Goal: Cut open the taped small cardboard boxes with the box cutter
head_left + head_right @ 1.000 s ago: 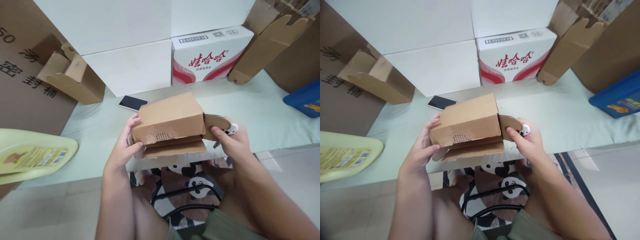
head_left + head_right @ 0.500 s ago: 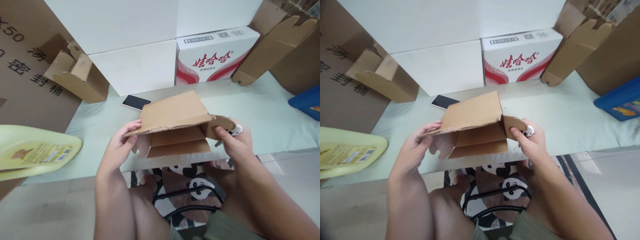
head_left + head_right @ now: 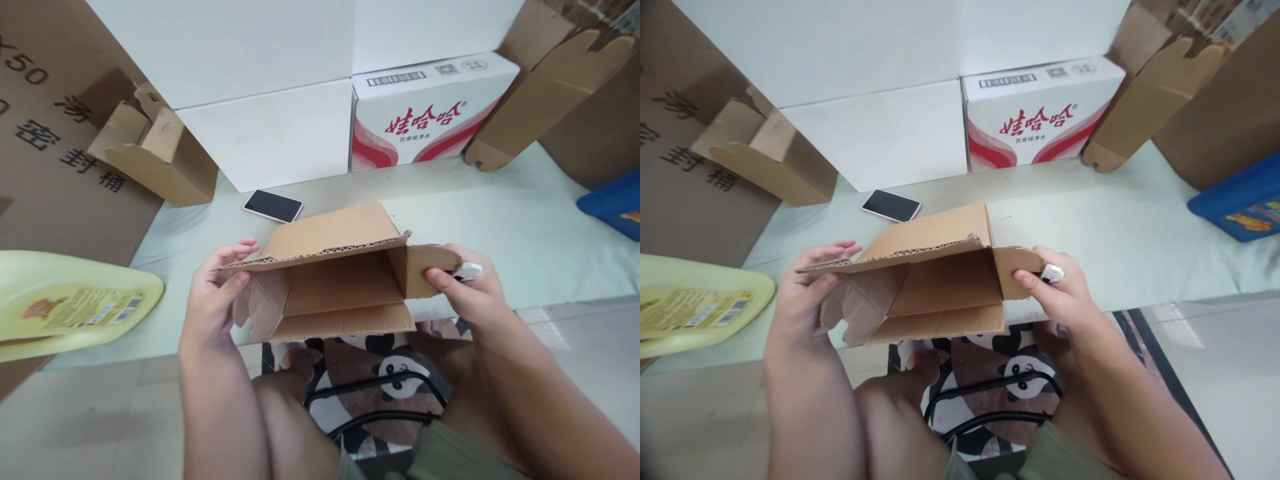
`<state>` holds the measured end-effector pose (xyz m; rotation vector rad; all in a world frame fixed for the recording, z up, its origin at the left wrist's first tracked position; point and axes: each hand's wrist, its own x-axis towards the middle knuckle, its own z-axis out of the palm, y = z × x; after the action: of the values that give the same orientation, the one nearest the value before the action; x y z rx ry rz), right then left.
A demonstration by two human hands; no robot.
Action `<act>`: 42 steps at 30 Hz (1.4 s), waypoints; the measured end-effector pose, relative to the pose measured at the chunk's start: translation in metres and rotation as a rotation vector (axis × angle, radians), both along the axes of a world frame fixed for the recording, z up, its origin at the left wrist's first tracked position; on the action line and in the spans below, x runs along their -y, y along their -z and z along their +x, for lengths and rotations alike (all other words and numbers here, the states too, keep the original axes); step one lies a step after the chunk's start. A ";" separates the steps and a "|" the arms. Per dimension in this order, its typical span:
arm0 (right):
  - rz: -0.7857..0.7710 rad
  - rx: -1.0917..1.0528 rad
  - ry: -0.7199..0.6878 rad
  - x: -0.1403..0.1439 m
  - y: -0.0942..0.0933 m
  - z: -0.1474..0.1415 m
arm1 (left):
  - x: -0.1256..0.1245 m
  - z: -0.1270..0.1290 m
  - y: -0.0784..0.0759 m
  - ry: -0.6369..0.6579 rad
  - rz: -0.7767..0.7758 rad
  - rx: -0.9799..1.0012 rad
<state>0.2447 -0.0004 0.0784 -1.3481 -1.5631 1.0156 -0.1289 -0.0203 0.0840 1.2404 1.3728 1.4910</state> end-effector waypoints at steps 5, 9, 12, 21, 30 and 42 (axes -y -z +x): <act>0.005 -0.026 -0.063 -0.003 -0.005 0.003 | 0.001 -0.006 0.005 0.217 -0.131 -0.009; 0.014 -0.025 -0.100 -0.004 -0.008 0.003 | 0.002 -0.006 0.005 0.279 -0.121 0.007; 0.016 -0.048 -0.134 -0.004 -0.009 0.003 | 0.004 -0.009 0.005 0.330 -0.098 -0.028; 0.021 -0.144 -0.167 -0.003 -0.001 0.007 | 0.009 -0.020 0.004 0.507 -0.165 -0.253; 0.034 -0.167 -0.073 0.000 0.015 0.010 | 0.005 -0.019 0.007 0.488 -0.152 -0.186; 0.037 -0.345 0.016 -0.002 0.028 0.010 | 0.013 0.017 0.004 0.230 -0.281 0.256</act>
<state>0.2545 0.0012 0.0500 -1.0897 -1.3033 1.1359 -0.1119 -0.0330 0.0803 0.9581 1.1785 1.2032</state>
